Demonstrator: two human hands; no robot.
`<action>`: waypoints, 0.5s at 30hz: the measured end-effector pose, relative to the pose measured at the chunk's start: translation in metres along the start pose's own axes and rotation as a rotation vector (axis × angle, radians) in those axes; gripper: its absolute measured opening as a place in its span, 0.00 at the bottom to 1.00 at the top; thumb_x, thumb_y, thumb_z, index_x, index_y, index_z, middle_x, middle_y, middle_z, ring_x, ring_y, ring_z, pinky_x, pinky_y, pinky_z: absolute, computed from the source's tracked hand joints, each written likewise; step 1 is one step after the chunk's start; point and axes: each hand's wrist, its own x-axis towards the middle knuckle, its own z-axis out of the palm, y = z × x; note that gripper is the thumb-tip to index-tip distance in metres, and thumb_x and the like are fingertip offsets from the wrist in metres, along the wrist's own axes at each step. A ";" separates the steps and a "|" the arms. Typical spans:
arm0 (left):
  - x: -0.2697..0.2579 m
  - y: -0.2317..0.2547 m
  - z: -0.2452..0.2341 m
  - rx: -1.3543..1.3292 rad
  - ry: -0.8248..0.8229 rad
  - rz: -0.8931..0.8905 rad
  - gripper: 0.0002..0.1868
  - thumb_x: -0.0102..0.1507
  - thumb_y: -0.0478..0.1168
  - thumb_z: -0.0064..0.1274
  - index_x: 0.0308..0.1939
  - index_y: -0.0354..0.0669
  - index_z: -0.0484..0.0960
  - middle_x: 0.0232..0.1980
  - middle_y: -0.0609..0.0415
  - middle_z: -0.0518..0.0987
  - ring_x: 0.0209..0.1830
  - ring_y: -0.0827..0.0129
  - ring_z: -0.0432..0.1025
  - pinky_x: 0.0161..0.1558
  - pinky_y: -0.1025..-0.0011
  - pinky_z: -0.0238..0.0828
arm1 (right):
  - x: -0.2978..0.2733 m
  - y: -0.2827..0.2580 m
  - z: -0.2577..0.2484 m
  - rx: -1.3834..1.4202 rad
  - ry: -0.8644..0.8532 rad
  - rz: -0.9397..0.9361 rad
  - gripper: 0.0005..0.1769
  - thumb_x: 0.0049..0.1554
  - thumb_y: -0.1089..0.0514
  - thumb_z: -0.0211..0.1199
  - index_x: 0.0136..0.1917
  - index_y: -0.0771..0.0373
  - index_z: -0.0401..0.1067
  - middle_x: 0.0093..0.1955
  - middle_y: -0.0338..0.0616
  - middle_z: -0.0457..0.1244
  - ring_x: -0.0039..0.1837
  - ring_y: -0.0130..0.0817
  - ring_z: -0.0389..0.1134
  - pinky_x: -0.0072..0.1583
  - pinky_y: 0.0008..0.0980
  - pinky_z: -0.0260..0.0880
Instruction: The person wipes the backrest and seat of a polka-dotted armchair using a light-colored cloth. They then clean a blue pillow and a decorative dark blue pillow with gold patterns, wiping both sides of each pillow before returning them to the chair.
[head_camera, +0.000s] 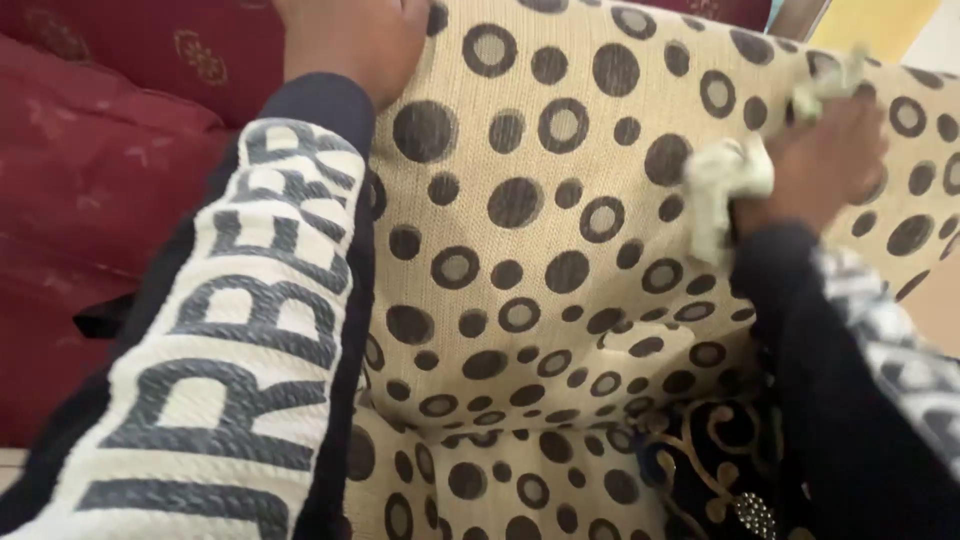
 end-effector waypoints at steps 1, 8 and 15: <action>-0.003 0.002 -0.003 0.021 0.116 0.073 0.19 0.75 0.51 0.40 0.51 0.44 0.82 0.48 0.42 0.81 0.52 0.42 0.72 0.61 0.32 0.52 | -0.015 0.005 -0.006 -0.010 -0.121 0.141 0.20 0.66 0.59 0.51 0.67 0.72 0.65 0.67 0.60 0.60 0.69 0.57 0.59 0.69 0.57 0.56; -0.009 0.023 -0.016 0.034 0.209 0.115 0.17 0.73 0.49 0.41 0.59 0.47 0.78 0.62 0.47 0.75 0.68 0.49 0.62 0.60 0.25 0.44 | -0.216 -0.171 -0.099 0.301 -0.317 0.129 0.16 0.58 0.53 0.56 0.53 0.67 0.71 0.54 0.56 0.64 0.61 0.56 0.62 0.71 0.64 0.55; 0.000 0.014 -0.004 0.064 0.190 0.183 0.18 0.75 0.50 0.41 0.63 0.48 0.76 0.67 0.50 0.74 0.72 0.52 0.60 0.64 0.28 0.48 | -0.297 -0.155 -0.168 0.529 -0.763 -0.392 0.20 0.50 0.57 0.55 0.53 0.68 0.70 0.57 0.59 0.63 0.64 0.61 0.61 0.61 0.51 0.60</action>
